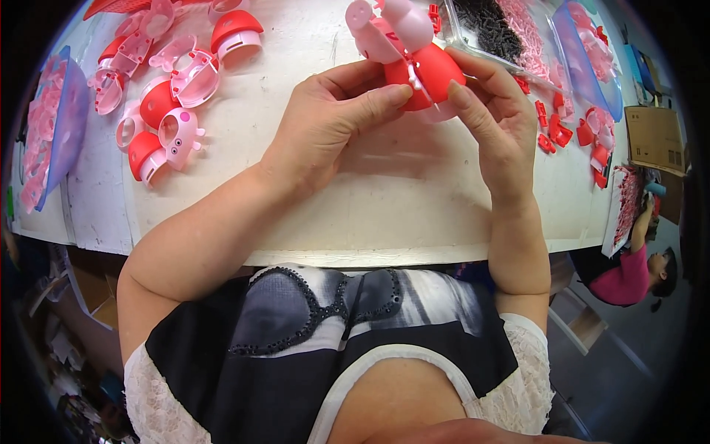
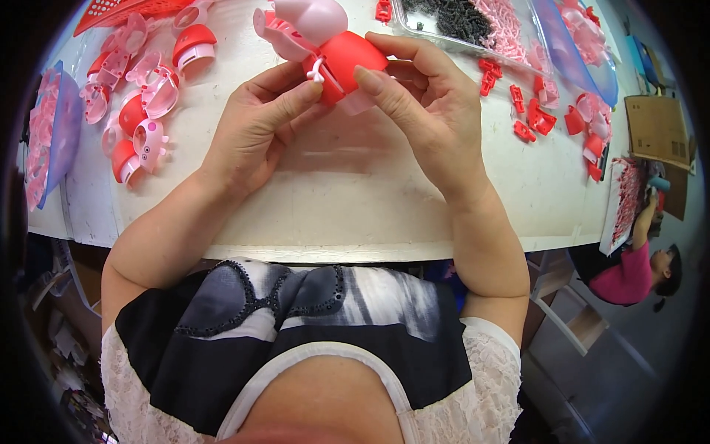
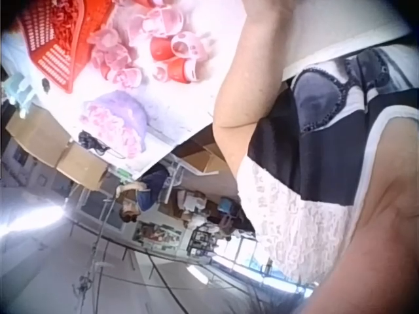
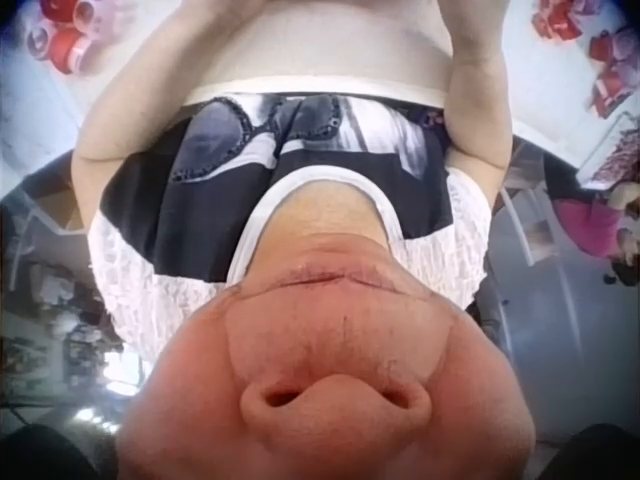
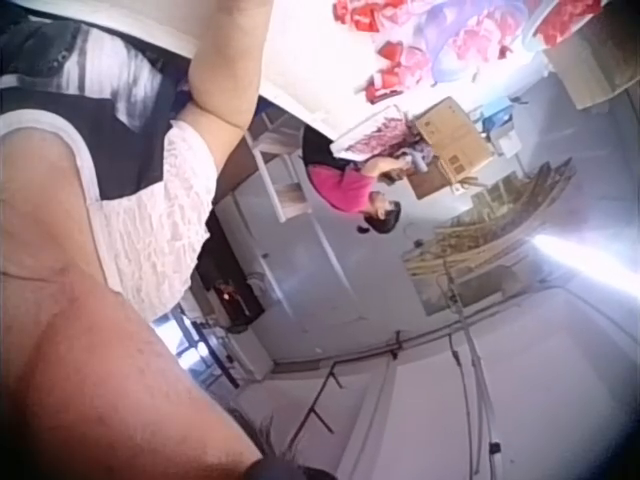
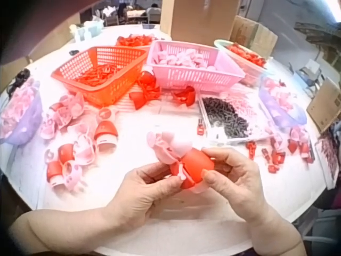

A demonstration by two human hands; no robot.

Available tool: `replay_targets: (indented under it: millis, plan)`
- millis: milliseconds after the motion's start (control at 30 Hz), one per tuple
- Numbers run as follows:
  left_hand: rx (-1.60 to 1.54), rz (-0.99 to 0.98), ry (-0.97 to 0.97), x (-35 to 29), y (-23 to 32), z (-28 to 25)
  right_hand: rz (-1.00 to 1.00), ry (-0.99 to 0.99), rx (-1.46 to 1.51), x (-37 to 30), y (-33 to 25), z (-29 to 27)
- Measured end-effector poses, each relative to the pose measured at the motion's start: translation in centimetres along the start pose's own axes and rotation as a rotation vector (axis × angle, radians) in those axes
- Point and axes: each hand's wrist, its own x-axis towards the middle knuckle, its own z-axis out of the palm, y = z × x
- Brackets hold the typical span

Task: The person assembles a toy figure by inserting internal components and arms into the body frame, attaching the head and mechanism, and pressing the outer casing pieces together by hand.

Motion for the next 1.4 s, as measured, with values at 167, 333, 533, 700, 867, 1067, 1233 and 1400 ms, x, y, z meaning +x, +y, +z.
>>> replay_targets:
  millis: [167, 333, 533, 700, 867, 1067, 1233, 1400]
  plan:
    - [0.023, 0.027, -0.015, 0.1, -0.4, -0.1, -0.065, 0.004, -0.048, 0.0, 0.3, 0.2]
    - [0.011, 0.039, -0.027, 0.1, -0.5, -0.2, -0.008, -0.003, 0.011, -0.1, -0.2, 0.4]
    - [0.008, 0.048, -0.061, 0.1, -0.6, -0.4, -0.015, -0.005, 0.051, -0.1, 0.0, 0.3]
    - [0.07, 0.002, -0.096, -0.4, -0.2, -0.5, -0.025, 0.002, 0.039, -0.5, -0.2, 0.6]
    - [0.041, 0.006, -0.067, 0.2, -0.3, -0.5, -0.015, 0.012, 0.004, -0.4, -0.2, 0.8]
    - [-0.104, 0.027, 0.053, 0.7, -0.4, -0.4, -0.356, 0.01, -0.726, -0.7, -0.1, 1.7]
    - [-0.028, 0.042, 0.05, 0.4, -0.6, -0.2, -0.444, 0.081, -0.781, -0.2, 0.7, 2.2]
    - [0.026, 0.075, 0.019, 0.1, -0.3, 0.1, -0.182, 0.027, -0.399, 0.3, 0.3, 1.3]
